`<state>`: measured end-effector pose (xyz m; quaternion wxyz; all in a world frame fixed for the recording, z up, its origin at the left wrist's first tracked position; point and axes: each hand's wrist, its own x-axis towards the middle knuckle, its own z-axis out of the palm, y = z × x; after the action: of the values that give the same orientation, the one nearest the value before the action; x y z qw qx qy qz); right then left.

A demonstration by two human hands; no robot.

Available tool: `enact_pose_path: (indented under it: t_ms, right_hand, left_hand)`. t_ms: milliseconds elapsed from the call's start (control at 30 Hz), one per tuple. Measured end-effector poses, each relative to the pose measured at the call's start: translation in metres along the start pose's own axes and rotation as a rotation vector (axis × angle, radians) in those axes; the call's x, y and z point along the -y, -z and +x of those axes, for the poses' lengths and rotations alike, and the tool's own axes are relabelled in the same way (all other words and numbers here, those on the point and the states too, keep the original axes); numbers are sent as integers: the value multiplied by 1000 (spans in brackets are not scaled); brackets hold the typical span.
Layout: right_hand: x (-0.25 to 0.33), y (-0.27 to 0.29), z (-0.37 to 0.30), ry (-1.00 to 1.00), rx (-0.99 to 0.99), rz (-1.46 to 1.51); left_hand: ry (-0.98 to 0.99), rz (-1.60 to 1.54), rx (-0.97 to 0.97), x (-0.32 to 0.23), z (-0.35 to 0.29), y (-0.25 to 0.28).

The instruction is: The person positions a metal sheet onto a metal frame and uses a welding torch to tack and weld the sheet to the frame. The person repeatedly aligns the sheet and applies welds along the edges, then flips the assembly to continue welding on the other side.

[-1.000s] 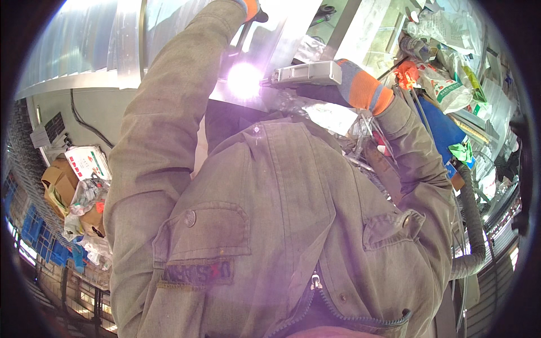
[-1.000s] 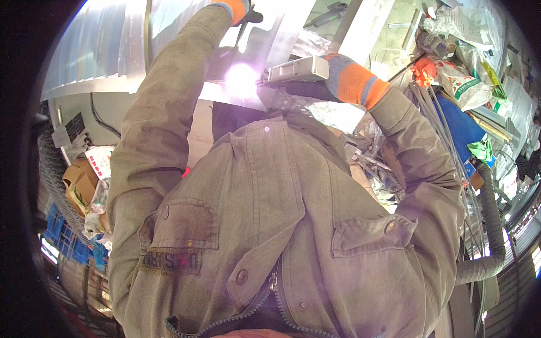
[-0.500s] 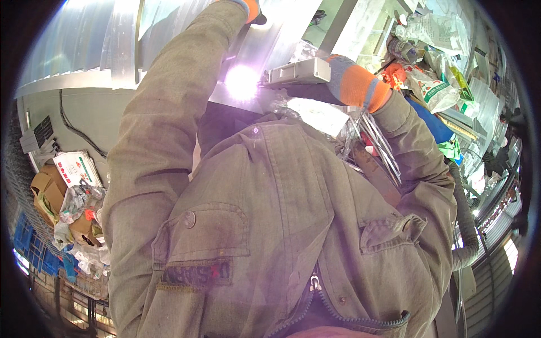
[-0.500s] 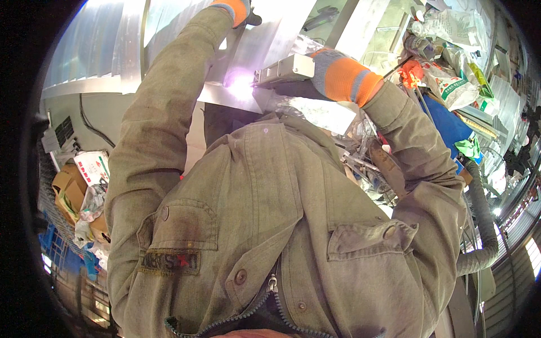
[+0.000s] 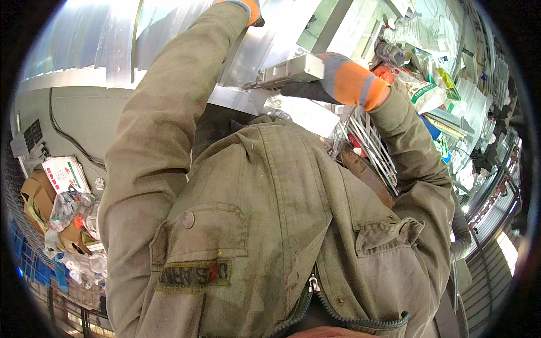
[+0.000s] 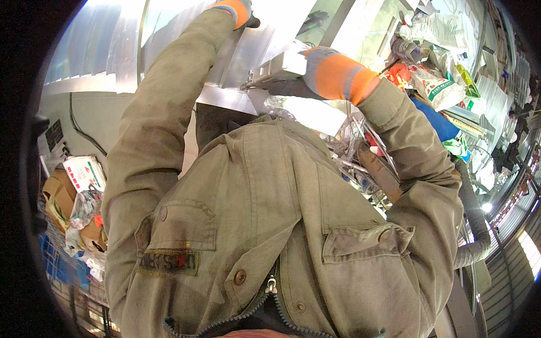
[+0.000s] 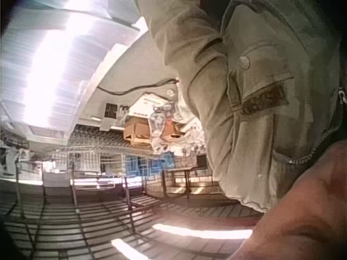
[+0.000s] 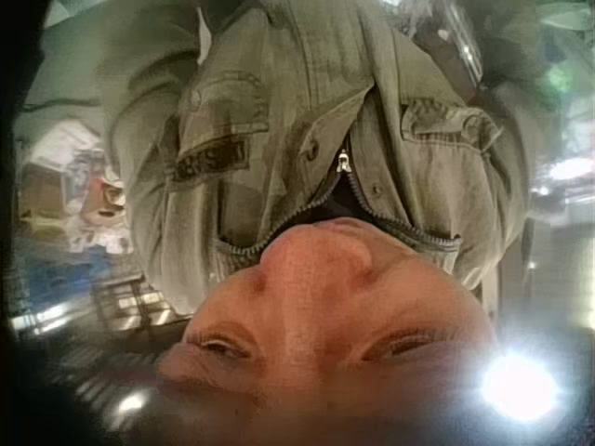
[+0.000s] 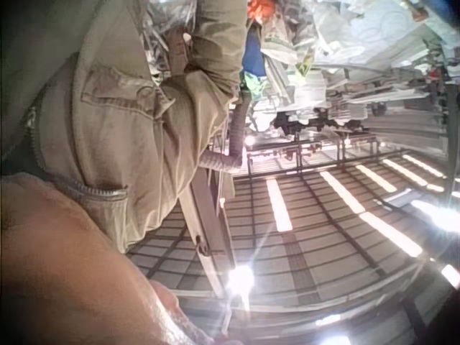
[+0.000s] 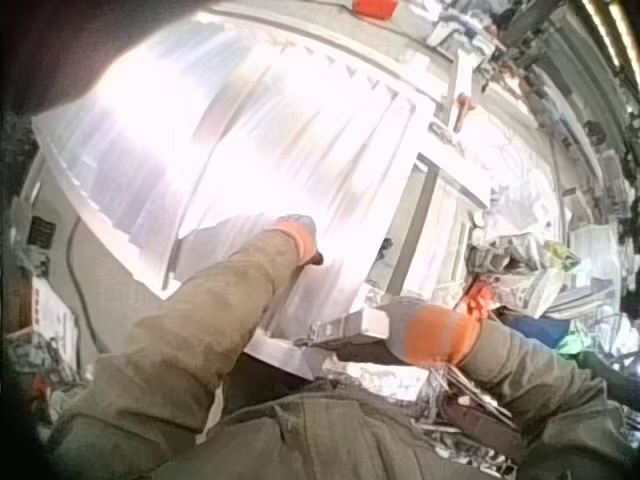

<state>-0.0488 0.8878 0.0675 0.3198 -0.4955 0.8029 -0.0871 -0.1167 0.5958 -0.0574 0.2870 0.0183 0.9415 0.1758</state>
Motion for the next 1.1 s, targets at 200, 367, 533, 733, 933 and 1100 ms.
enact_pose_path:
  t_ms: [200, 367, 533, 733, 933, 1100]
  right_hand:
    - [33, 16, -56, -156, -316, 405]
    - [120, 27, -109, -380, -422, 566]
    - [189, -13, -121, -442, -665, 402]
    - [264, -64, -104, -879, -685, 917]
    - [279, -88, -91, -624, -596, 369]
    - [276, -102, -83, -670, -716, 686]
  left_hand:
    - [22, -10, -4, 0, -6, -1]
    - [46, 31, -23, -4, -13, -9]
    - [103, -186, -126, 8, -40, -24]
    - [-9, -451, -527, 83, -127, -59]
    - [-114, -101, -1010, 131, -178, -84]
    - [7, -7, -1219, 130, -171, -93]
